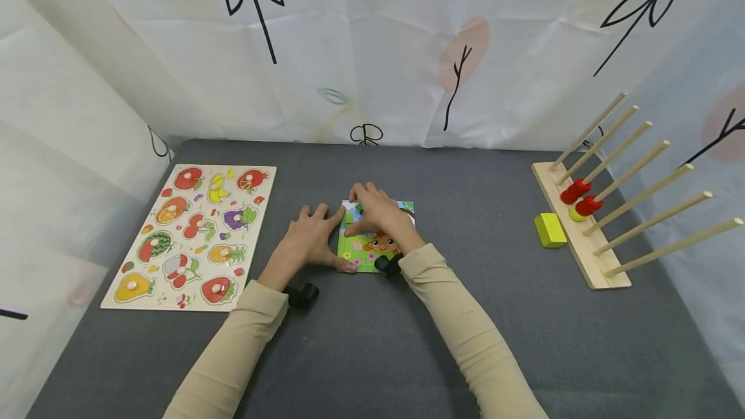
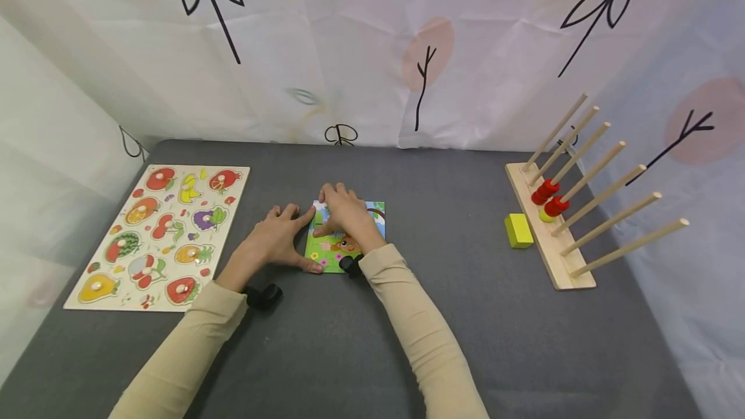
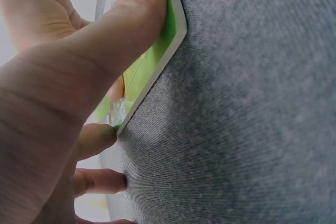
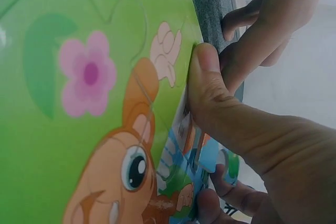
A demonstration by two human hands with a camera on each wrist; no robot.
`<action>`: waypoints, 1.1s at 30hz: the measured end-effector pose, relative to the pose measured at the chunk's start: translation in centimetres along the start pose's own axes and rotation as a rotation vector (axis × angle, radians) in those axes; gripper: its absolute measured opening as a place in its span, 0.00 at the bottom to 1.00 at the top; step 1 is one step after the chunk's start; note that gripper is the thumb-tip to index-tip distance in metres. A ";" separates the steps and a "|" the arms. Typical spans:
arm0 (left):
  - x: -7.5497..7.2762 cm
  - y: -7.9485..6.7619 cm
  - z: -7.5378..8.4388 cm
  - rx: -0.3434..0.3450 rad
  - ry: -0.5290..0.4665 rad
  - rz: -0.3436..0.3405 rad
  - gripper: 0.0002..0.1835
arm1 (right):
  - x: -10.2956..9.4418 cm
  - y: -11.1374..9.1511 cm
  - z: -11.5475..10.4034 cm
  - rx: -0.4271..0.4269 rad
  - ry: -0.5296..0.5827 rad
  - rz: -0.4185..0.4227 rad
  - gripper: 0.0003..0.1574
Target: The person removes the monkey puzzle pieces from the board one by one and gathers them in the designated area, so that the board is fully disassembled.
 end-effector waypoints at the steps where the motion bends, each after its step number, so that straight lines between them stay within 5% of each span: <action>1: 0.0 0.0 0.0 -0.001 0.000 0.001 0.69 | 0.0 0.0 0.0 -0.002 0.007 0.003 0.39; 16: 0.0 -0.2 -0.1 0.005 -0.007 0.009 0.69 | 0.3 -0.1 0.2 -0.011 0.047 0.013 0.44; 33: -0.1 -0.1 0.0 0.003 0.000 0.014 0.69 | -0.6 -1.6 -0.7 -0.161 0.009 0.048 0.40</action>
Point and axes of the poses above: each hand's wrist, its own y-axis towards the middle knuckle, its own x-axis out of the palm, z = x × y, the point moved 8 cm from there along y, towards the middle knuckle, and after that the axes turned 13 degrees about z, right-handed, at the moved point
